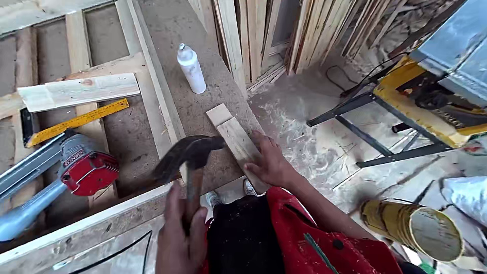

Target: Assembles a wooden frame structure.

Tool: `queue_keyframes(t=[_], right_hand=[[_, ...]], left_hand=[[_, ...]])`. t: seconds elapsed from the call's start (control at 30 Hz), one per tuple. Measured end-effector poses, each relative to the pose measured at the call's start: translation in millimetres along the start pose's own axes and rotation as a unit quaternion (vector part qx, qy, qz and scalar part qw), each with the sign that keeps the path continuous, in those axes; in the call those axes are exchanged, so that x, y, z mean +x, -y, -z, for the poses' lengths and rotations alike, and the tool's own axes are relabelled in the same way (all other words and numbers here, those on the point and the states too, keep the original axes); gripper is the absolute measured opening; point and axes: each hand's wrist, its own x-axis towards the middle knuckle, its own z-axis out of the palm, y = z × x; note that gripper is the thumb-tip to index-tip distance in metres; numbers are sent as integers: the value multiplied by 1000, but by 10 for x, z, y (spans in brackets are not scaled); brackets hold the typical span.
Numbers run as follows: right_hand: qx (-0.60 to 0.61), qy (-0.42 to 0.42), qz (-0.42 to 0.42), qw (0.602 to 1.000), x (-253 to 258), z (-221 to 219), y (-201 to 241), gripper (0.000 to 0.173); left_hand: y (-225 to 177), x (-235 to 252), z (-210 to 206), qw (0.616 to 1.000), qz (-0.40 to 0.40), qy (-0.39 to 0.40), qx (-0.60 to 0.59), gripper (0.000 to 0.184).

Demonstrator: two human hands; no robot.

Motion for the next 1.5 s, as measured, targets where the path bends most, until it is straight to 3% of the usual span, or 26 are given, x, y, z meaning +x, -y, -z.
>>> queue_keyframes(t=[0.1, 0.17, 0.33, 0.4, 0.47, 0.57, 0.63, 0.7, 0.8, 0.9, 0.97, 1.03, 1.1, 1.17, 1.3, 1.37, 1.43, 1.5], right_hand=[[43, 33, 56, 997, -149, -85, -345, 95], [83, 29, 73, 993, -174, -148, -461, 87], [188, 14, 23, 982, -78, -240, -523, 80], [209, 3, 15, 978, -67, -272, -526, 81], [219, -3, 5, 976, -81, -292, -517, 83], [221, -2, -8, 975, -97, -282, -501, 86], [215, -7, -10, 977, -45, -282, -517, 87], [223, -16, -14, 975, -91, -300, -525, 89], [237, -35, -14, 971, -27, -301, -521, 94], [254, -49, -14, 966, -46, -325, -517, 97], [265, -53, -17, 963, -49, -316, -510, 99], [272, -42, -39, 961, -58, -276, -471, 103], [294, -36, -52, 954, -34, -227, -463, 109], [325, -24, -29, 945, -94, -152, -518, 113], [267, 53, 124, 954, -185, 41, -755, 137], [190, 114, 153, 963, -210, 87, -826, 145], [132, 126, 169, 968, -217, 34, -870, 146], [121, 105, 181, 970, -203, -40, -898, 142]], left_hand=[[130, 132, -445, 996, 13, 18, 87, 59], [-32, 176, -494, 993, -15, -11, 117, 57], [-993, 287, -233, 967, -129, -185, 123, 65], [-1087, 412, -295, 948, -155, -255, 113, 68], [-870, 459, -537, 955, -102, -216, 177, 72], [-338, 433, -1014, 952, 56, -34, 300, 73], [-325, 512, -988, 950, 114, 21, 289, 71], [-487, 411, -804, 963, 109, 22, 248, 68], [-851, 368, -613, 979, -26, -68, 188, 67], [-957, 347, -758, 961, -103, -154, 204, 62], [-609, 279, -1000, 957, -81, -94, 264, 53], [-306, 267, -1126, 950, -15, 23, 311, 62], [-345, 360, -981, 959, 13, 57, 277, 64], [-565, 292, -759, 974, -7, 21, 227, 62], [-1110, 62, -412, 978, -75, -126, 146, 64], [-1000, -92, -494, 969, -90, -170, 153, 47], [-531, -286, -689, 972, -63, -79, 212, 33], [-86, -357, -869, 958, -33, 28, 284, 40]])
